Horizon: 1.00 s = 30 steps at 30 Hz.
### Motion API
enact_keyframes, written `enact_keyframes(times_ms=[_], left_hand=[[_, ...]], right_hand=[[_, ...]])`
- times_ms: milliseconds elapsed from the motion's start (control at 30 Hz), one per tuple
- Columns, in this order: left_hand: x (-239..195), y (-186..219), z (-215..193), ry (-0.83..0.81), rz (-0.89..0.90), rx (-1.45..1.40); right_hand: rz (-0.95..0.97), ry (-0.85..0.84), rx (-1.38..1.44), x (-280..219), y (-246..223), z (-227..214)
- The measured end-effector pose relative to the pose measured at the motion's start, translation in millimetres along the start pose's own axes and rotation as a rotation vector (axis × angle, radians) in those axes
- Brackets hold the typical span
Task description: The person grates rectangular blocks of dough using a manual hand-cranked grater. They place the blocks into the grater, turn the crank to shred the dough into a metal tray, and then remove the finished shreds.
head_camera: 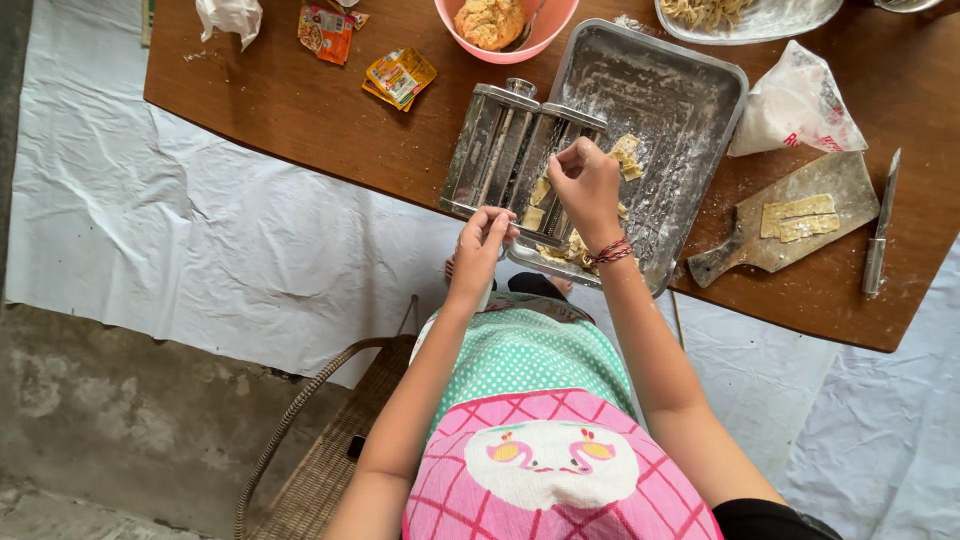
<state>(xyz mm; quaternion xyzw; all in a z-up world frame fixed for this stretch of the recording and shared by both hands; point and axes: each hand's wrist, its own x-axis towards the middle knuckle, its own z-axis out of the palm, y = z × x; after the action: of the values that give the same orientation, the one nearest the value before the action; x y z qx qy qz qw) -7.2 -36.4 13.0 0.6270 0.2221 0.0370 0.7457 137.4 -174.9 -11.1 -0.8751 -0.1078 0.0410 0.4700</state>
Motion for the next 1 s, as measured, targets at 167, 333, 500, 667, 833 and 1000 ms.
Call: enact_keyframes(times_ms=[167,333,500,667,833,1000], left_hand=[[3,1,5,-0.001,0.009,-0.003],[7,3,11,0.006,0.019,-0.004],[11,6,18,0.03,0.017,-0.022],[16,2,25,0.056,0.017,-0.032],[16,6,32,0.099,0.037,-0.024],[14,2,38,0.131,0.046,-0.024]], right_hand=[[-0.014,-0.03,-0.013,0,11,4],[-0.095,-0.037,-0.104,2,18,6],[-0.127,-0.07,-0.099,3,20,1],[-0.109,-0.076,0.012,8,20,-6],[-0.024,0.133,0.259,35,81,-30],[-0.115,-0.019,-0.302,53,184,-37]])
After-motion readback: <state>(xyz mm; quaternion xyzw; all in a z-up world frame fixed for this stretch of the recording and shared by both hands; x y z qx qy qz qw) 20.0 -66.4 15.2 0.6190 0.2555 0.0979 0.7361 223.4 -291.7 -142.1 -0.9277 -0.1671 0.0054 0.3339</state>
